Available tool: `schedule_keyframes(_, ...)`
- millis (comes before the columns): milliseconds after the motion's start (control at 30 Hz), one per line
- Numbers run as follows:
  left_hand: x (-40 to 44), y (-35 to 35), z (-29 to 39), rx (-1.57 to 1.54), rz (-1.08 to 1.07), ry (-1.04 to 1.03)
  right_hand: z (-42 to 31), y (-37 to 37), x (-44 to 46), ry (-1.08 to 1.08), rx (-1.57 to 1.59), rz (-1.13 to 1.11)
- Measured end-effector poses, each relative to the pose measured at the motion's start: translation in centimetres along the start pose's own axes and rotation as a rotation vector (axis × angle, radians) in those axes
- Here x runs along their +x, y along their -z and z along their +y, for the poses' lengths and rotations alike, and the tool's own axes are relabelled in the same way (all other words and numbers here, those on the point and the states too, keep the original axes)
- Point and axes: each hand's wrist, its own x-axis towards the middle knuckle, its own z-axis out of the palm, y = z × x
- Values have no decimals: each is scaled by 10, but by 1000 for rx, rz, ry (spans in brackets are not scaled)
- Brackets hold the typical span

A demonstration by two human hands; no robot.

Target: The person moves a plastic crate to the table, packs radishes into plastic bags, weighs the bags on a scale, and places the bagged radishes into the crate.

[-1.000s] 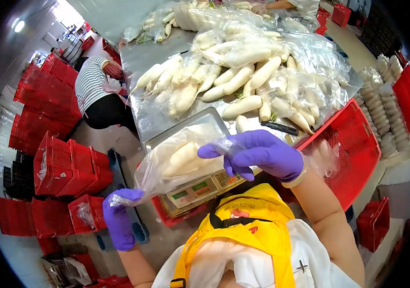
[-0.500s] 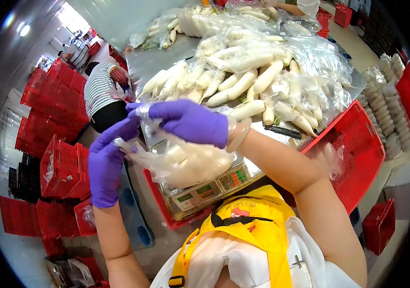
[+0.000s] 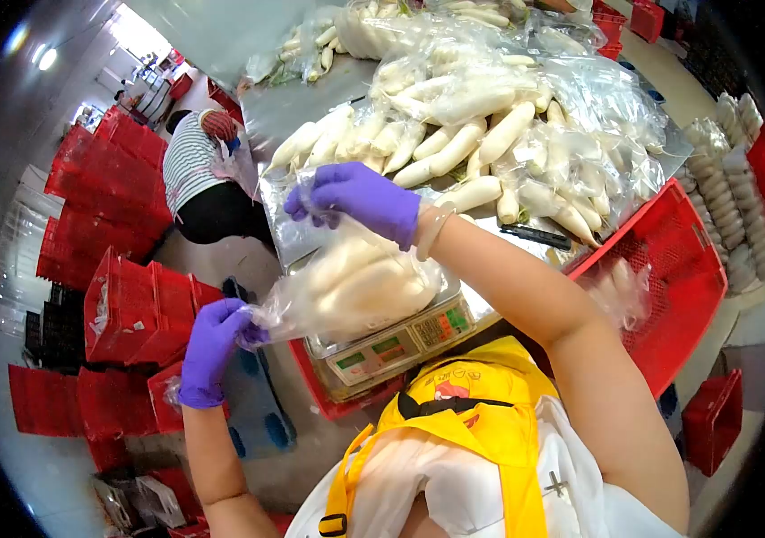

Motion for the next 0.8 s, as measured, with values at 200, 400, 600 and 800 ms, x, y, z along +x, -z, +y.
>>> schedule_keyframes(200, 18, -5, 38, -974, -162, -398, 1, -5, 2, 385, -234, -79)
schedule_keyframes(400, 59, -30, 36, -47, 478, -710, -24, -26, 3, 705, -685, 48)
schedule_keyframes(600, 70, -49, 50, -393, 72, -441, -10, -40, 14, 622, -934, 33)
schedule_keyframes(800, 79, -50, 33, -215, 108, -350, 43, -1, 15, 333, -766, 180)
